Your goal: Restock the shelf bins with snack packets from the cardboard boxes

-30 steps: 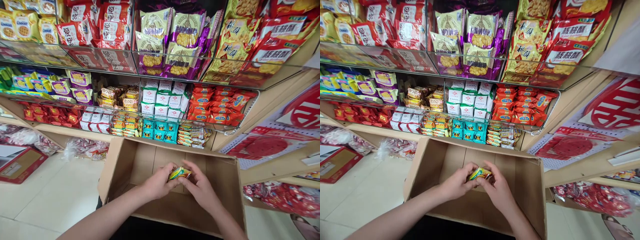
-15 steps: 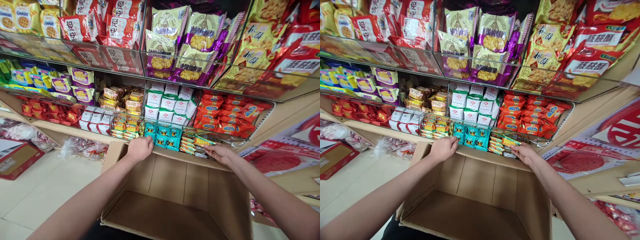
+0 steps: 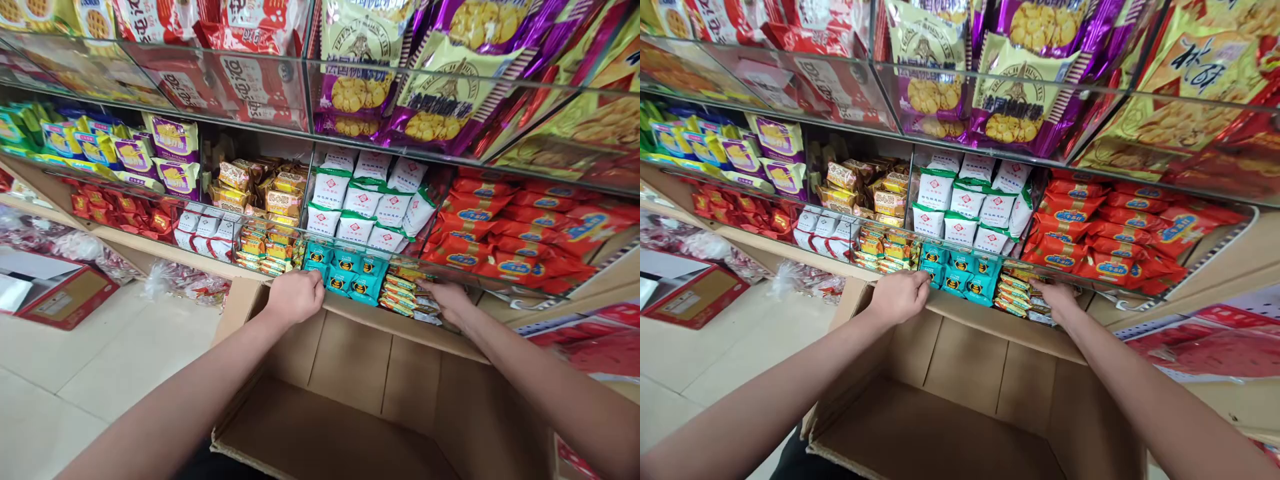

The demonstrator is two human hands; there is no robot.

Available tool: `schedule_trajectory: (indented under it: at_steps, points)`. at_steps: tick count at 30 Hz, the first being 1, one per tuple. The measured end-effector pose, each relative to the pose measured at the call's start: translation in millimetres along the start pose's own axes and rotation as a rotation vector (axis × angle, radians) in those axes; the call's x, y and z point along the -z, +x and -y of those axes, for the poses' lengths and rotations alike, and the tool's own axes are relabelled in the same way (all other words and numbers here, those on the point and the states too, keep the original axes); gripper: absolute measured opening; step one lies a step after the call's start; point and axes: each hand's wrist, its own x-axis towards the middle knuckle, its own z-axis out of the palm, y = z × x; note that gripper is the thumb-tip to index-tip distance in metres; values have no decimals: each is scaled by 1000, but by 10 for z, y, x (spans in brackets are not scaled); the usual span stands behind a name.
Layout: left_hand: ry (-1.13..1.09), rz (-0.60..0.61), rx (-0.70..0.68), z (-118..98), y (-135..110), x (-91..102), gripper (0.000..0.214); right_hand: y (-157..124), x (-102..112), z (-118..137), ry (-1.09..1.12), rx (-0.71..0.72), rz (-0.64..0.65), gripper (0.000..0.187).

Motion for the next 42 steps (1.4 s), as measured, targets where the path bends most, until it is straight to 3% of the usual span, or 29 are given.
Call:
schedule_trajectory:
  at_steps: [8, 15, 20, 26, 28, 32, 34, 36, 39, 42]
  points:
    - [32, -53, -16, -3, -24, -3, 33, -321, 366, 143, 170, -288, -16, 13]
    - [40, -52, -28, 17, -25, -19, 33, -120, 135, 91, 25, -88, -55, 21]
    - [43, -63, -20, 25, -24, -45, 34, -114, 38, 18, -192, -26, 78, 27]
    - [29, -52, -23, 28, -28, -33, 33, -87, 59, 50, -501, 206, 179, 30]
    - [23, -45, -23, 27, -27, -30, 34, -72, 76, 63, -691, 353, 208, 32]
    - [22, -55, -27, 22, -25, -36, 34, -19, 146, 21, -1246, 827, 305, 35]
    - [26, -70, -36, 21, -27, -42, 32, 19, 187, -22, -1357, 939, 304, 35]
    - [30, -83, -44, 22, -28, -44, 31, 51, 215, -67, -1344, 988, 292, 33]
    - [32, -85, -52, 25, -28, -44, 30, 67, 225, -122, -1151, 988, 333, 31]
    - [26, -75, -45, 27, -30, -43, 31, 51, 212, -142, -919, 751, 334, 34]
